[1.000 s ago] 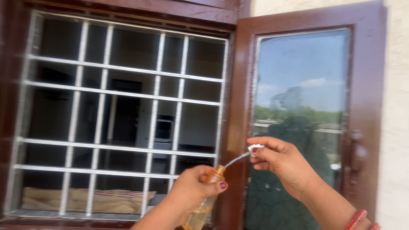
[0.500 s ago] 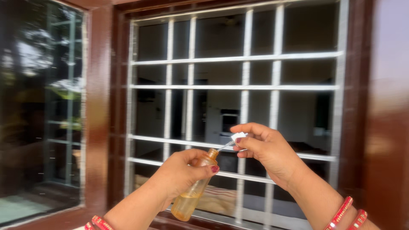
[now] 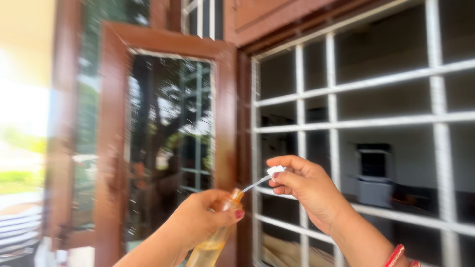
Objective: The person applies liquid from a bottle to a window pane using a dropper and then spreads a darker liquid across the glass using a small brush.
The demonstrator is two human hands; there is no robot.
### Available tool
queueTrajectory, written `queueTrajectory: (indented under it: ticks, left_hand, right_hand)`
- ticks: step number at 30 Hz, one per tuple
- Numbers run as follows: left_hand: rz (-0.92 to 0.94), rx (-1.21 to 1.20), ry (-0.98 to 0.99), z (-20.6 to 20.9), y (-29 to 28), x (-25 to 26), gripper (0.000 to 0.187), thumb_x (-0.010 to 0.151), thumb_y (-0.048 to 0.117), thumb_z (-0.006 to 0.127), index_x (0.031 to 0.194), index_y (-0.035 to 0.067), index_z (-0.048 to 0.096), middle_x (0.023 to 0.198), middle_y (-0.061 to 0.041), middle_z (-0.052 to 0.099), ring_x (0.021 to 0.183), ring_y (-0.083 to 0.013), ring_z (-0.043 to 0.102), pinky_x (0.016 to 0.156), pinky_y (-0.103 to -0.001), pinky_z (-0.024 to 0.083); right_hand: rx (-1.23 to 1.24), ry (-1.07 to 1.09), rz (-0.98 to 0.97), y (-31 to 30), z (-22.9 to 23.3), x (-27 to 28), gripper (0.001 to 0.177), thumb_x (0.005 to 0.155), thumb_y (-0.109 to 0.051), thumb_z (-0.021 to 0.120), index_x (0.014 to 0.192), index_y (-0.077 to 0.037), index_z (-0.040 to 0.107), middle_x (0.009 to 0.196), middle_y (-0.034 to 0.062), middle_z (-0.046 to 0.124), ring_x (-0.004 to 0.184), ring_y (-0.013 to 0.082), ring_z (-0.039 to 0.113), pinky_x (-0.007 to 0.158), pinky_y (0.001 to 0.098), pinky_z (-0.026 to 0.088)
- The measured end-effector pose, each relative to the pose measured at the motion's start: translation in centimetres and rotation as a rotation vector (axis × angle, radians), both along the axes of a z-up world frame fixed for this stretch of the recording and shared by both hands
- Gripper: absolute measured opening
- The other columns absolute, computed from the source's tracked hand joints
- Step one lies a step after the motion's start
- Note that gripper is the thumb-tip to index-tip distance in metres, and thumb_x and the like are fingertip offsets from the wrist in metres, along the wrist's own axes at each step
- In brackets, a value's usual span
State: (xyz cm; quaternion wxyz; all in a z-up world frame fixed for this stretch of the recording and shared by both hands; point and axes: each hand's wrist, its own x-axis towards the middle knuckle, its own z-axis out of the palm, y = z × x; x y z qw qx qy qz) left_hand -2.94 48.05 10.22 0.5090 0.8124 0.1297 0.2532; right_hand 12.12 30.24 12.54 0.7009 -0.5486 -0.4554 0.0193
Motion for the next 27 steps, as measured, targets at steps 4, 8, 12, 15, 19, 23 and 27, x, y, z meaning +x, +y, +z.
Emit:
queueTrajectory:
  ticks: [4,8,12,15,19,23,27]
  left_hand:
    - [0.132,0.12,-0.073,0.7,5.0,-1.3,0.045,0.078,0.033,0.087,0.115,0.009,0.075,0.095,-0.008,0.077,0.083,-0.016,0.071,0.077,-0.031,0.056]
    - [0.214,0.202,-0.15,1.2,8.7,-3.2,0.045,0.075,0.03,0.086,0.111,0.004,0.078,0.097,-0.01,0.082,0.087,-0.0147,0.071,0.083,-0.029,0.056]
    - [0.377,0.276,0.0,2.6,10.6,-4.3,0.046,0.082,0.038,0.085,0.115,0.008,0.076,0.103,-0.007,0.081,0.097,-0.0134,0.073,0.093,-0.027,0.052]
    - [0.422,0.265,-0.07,3.7,11.3,-4.5,0.05,0.08,0.036,0.083,0.119,0.007,0.073,0.105,-0.008,0.081,0.101,-0.0149,0.074,0.097,-0.03,0.053]
    - [0.501,0.211,-0.006,4.9,11.4,-4.1,0.053,0.082,0.038,0.083,0.125,0.009,0.071,0.107,-0.007,0.079,0.102,-0.0155,0.074,0.099,-0.029,0.052]
    - [0.504,0.153,-0.102,5.3,11.9,-2.7,0.048,0.081,0.032,0.082,0.121,0.007,0.074,0.099,-0.008,0.081,0.095,-0.018,0.075,0.094,-0.031,0.055]
    - [0.393,0.028,-0.152,5.5,13.6,-1.3,0.046,0.08,0.024,0.084,0.12,0.003,0.073,0.099,-0.008,0.083,0.095,-0.0157,0.078,0.094,-0.03,0.057]
  right_hand:
    - [0.038,-0.032,0.05,3.9,2.0,0.5,0.034,0.086,-0.012,0.068,0.118,-0.001,0.074,0.098,0.0066,0.073,0.092,0.0156,0.069,0.083,0.0304,0.056]
    - [0.108,-0.078,0.136,6.9,4.3,1.3,0.034,0.086,-0.011,0.067,0.117,0.0,0.074,0.098,0.0079,0.073,0.091,0.0173,0.069,0.083,0.0312,0.056]
    - [0.124,-0.115,0.17,8.6,6.7,2.2,0.033,0.087,-0.012,0.068,0.117,0.0,0.074,0.098,0.0076,0.072,0.091,0.017,0.067,0.084,0.0313,0.056]
    - [0.148,-0.117,0.144,9.8,8.5,3.0,0.032,0.088,-0.013,0.068,0.117,-0.001,0.075,0.097,0.0084,0.072,0.09,0.0173,0.067,0.086,0.0311,0.056]
    - [0.2,-0.169,-0.005,12.8,9.4,4.1,0.031,0.087,-0.012,0.072,0.117,-0.006,0.074,0.099,0.0091,0.074,0.092,0.0182,0.071,0.088,0.0303,0.054]
    - [0.208,-0.523,-0.265,15.8,8.1,5.5,0.03,0.083,-0.01,0.073,0.113,-0.01,0.076,0.11,0.0024,0.071,0.099,0.0143,0.074,0.091,0.0275,0.058]
    - [-0.079,-0.756,-0.413,18.5,4.4,7.5,0.031,0.085,-0.015,0.073,0.115,-0.017,0.078,0.113,-0.0041,0.069,0.105,0.0111,0.07,0.1,0.0254,0.053]
